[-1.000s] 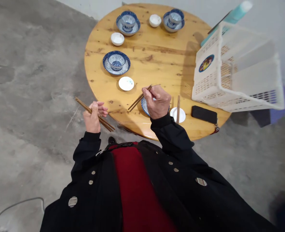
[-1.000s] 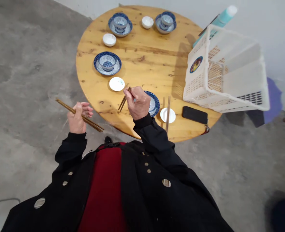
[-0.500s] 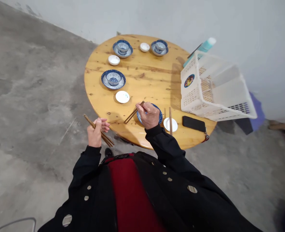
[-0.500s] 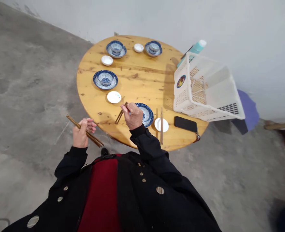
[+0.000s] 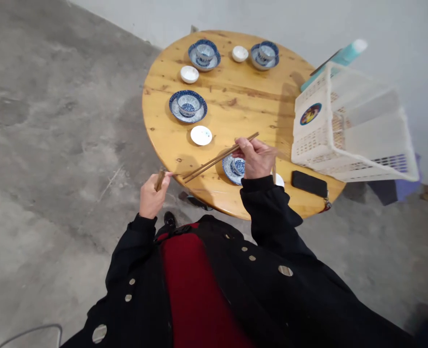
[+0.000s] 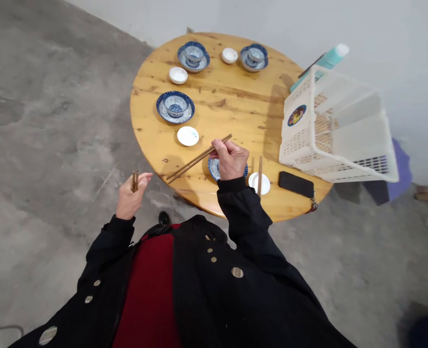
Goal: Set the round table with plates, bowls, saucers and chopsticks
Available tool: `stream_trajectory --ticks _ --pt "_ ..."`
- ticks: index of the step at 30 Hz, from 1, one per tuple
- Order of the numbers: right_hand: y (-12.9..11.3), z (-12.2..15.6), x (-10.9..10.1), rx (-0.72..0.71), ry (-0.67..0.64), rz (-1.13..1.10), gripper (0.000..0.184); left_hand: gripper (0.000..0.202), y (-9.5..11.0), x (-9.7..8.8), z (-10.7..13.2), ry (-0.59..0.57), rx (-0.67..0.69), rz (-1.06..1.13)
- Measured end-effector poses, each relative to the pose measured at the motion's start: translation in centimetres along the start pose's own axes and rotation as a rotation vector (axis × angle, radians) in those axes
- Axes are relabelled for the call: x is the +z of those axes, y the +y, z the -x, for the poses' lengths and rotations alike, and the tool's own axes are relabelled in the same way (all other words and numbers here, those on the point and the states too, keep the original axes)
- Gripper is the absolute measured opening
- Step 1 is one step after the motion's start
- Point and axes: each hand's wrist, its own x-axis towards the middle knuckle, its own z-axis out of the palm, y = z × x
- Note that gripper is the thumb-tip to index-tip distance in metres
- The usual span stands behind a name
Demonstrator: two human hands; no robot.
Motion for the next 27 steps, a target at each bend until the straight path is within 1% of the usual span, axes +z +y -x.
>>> stream_trajectory --ticks 2,3,5,7,11,14,19,21,24,27 --pt "0.0 1.1 1.5 0.068 -0.033 -0.064 0.035 0.036 0.1 -0.5 0.3 -0.048 0.070 -0.153" --pt "0.0 1.6 2.3 0.108 -0.055 -0.099 0.035 0.036 0.1 -0.7 0.5 -0.078 0.080 -0.225" --pt "0.1 2.5 3.7 0.194 -0.095 -0.172 0.035 0.037 -0.2 -0.9 1.0 -0.145 0.058 -0.347" --pt "0.4 3.0 4.8 0.278 -0.121 -0.237 0.036 0.036 -0.7 -1.0 1.6 -0.205 0.008 -0.429" --pt "1.4 2.9 5.6 0.391 -0.116 -0.306 0.034 0.034 -1.8 -1.4 2.3 -0.286 -0.108 -0.467" --pt "2.4 2.4 5.5 0.434 -0.088 -0.334 0.035 0.036 -2.0 -1.5 1.9 -0.343 -0.134 -0.436" --pt "4.1 0.6 4.9 0.481 -0.020 -0.362 0.034 0.036 -1.3 -0.5 -0.2 -0.457 -0.073 -0.375" --pt "4.5 -0.6 5.0 0.485 -0.002 -0.355 0.032 0.033 -1.1 0.0 -1.3 -0.465 -0.070 -0.306" --pt "5.0 -2.8 5.6 0.494 0.030 -0.365 0.026 0.035 -1.2 0.4 -3.9 -0.429 -0.132 -0.120" --pt "5.6 -5.5 6.7 0.522 0.072 -0.373 0.020 0.040 -1.7 0.7 -7.4 -0.419 -0.202 0.016"
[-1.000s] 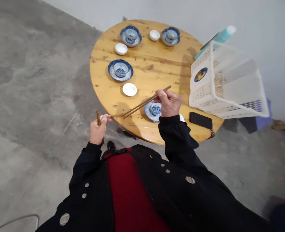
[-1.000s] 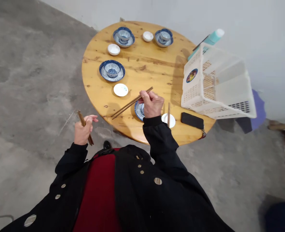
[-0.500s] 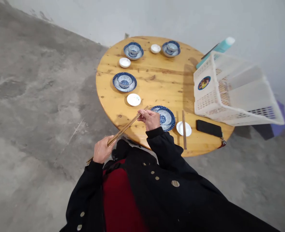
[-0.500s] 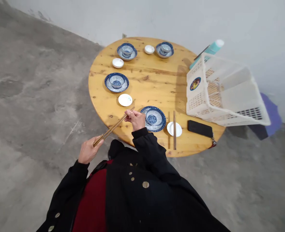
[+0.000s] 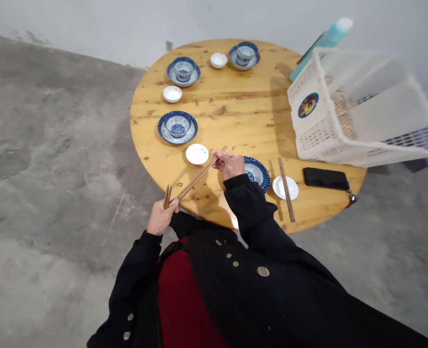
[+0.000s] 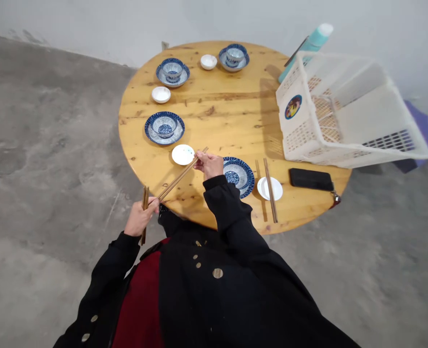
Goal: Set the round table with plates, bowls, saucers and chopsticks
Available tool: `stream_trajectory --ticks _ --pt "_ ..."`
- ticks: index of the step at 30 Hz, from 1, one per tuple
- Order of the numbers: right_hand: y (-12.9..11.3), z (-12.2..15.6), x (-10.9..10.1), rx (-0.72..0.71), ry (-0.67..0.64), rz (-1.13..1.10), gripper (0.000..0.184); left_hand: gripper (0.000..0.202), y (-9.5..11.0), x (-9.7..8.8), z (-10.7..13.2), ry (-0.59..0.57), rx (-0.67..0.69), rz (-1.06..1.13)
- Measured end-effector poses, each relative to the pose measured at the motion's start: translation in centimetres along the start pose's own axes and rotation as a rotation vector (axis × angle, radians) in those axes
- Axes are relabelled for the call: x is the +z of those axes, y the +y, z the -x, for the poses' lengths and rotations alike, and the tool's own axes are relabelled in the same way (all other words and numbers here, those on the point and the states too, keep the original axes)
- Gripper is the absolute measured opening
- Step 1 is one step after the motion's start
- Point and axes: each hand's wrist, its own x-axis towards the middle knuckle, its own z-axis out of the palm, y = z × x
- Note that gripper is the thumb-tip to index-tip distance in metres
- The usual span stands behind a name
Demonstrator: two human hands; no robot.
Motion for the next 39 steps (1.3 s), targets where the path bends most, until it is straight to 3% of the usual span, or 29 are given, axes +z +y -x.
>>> stream_trajectory --ticks 8,16,21,27,33,39 --pt "0.5 -8.5 2.2 0.000 0.239 0.172 0.022 0.037 0.3 -1.6 -10.4 -0.198 -0.026 0.052" --pt "2.5 -13.2 3.0 0.068 0.307 0.206 0.030 0.030 -0.9 -2.4 -16.5 -0.350 -0.137 -0.012" --pt "3.2 -14.3 3.3 0.126 0.297 0.227 0.027 0.028 -1.9 -2.0 -18.3 -0.405 -0.153 0.000" --pt "3.9 -15.1 3.1 0.094 0.336 0.232 0.027 0.026 -2.2 -1.5 -19.0 -0.486 -0.153 -0.030" --pt "4.5 -14.9 3.2 0.118 0.340 0.219 0.029 0.028 -2.4 -2.3 -20.0 -0.523 -0.100 -0.063" --pt "4.6 -14.5 3.6 0.110 0.369 0.204 0.029 0.025 -1.8 -2.9 -20.9 -0.532 -0.130 -0.089"
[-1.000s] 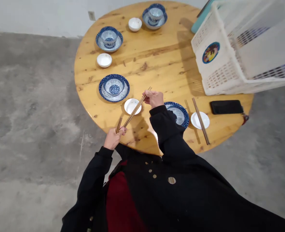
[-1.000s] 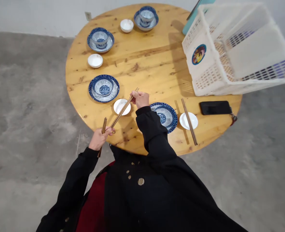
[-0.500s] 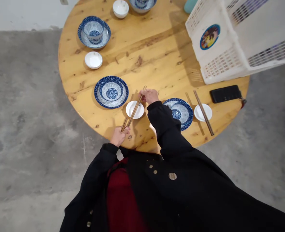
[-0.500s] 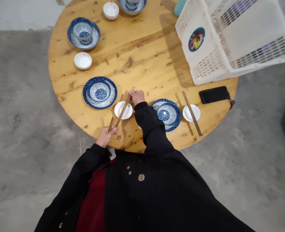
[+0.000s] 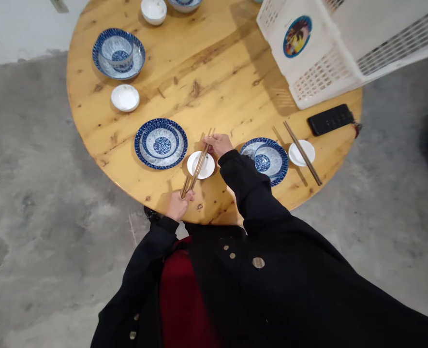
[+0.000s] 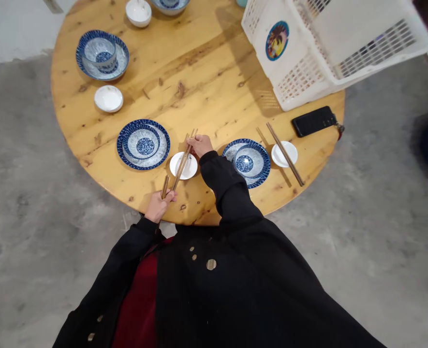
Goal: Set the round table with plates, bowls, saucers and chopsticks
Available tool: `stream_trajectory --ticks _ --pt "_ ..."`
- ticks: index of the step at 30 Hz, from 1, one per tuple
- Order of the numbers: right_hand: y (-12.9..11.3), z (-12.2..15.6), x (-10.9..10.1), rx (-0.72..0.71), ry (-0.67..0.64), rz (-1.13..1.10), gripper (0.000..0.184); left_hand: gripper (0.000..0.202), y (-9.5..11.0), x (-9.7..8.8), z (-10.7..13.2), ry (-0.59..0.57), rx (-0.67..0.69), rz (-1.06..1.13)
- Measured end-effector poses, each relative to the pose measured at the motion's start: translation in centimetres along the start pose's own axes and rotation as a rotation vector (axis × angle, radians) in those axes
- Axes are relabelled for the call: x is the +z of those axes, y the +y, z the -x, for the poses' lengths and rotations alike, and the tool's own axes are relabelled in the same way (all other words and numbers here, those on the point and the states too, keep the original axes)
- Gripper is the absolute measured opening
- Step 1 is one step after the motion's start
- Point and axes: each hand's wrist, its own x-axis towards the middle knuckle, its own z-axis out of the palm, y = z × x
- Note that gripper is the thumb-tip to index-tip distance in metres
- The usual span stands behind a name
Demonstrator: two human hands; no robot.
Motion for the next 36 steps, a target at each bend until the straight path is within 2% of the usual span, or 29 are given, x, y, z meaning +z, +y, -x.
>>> stream_trajectory --ticks 5,10,17,22,30,36 --pt "0.0 -0.1 0.0 0.042 0.005 0.031 0.029 0.028 0.0 0.0 -0.2 -0.002 0.030 0.003" --pt "0.2 -0.2 -0.2 0.082 0.079 0.023 0.029 0.028 -0.1 0.0 -0.4 -0.024 0.039 -0.028" --pt "0.5 -0.2 -0.6 0.080 0.010 0.003 0.027 0.027 0.1 0.1 -0.4 -0.018 0.030 -0.042" --pt "0.5 -0.1 -0.5 0.053 0.007 -0.013 0.025 0.028 0.0 0.2 -0.4 -0.019 0.023 -0.059" --pt "-0.3 0.5 -0.1 0.089 0.057 0.021 0.024 0.032 0.5 0.2 -0.5 -0.022 0.014 -0.085" --pt "-0.5 0.4 0.1 0.113 0.033 0.028 0.023 0.033 0.7 0.3 -0.6 -0.036 0.006 -0.051"
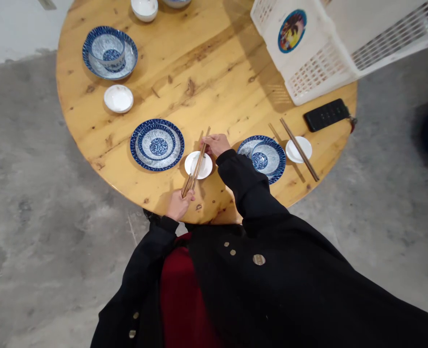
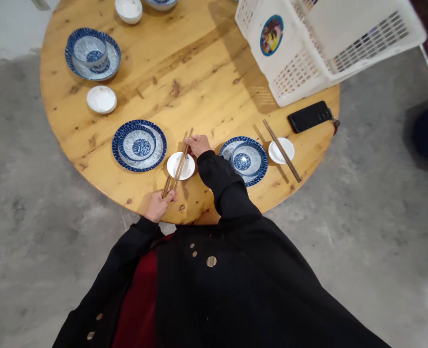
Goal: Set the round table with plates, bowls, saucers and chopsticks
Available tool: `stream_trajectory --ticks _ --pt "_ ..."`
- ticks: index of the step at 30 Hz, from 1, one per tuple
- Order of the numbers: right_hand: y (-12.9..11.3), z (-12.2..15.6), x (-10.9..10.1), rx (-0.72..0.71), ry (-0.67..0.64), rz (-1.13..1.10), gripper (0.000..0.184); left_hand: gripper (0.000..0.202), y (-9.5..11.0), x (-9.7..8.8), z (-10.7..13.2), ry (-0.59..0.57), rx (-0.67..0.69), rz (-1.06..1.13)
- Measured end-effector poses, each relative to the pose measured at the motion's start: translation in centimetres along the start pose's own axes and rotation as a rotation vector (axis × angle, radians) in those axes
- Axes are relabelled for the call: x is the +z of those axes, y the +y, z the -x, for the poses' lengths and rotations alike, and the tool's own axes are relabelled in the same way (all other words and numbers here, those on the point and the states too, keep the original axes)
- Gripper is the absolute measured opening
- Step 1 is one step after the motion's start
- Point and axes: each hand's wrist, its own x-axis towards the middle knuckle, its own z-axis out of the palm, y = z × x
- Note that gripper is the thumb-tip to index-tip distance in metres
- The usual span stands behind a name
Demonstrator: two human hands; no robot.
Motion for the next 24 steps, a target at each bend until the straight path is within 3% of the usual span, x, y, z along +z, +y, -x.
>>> stream_trajectory --ticks 15,24 --pt "-0.04 -0.04 -0.11 0.001 -0.012 -0.014 0.034 0.033 -0.34 0.11 0.04 -0.001 0.007 0.005" --pt "0.36 -0.41 -0.20 0.000 0.003 0.004 0.030 0.036 -0.35 0.08 0.22 -0.003 0.012 0.011"
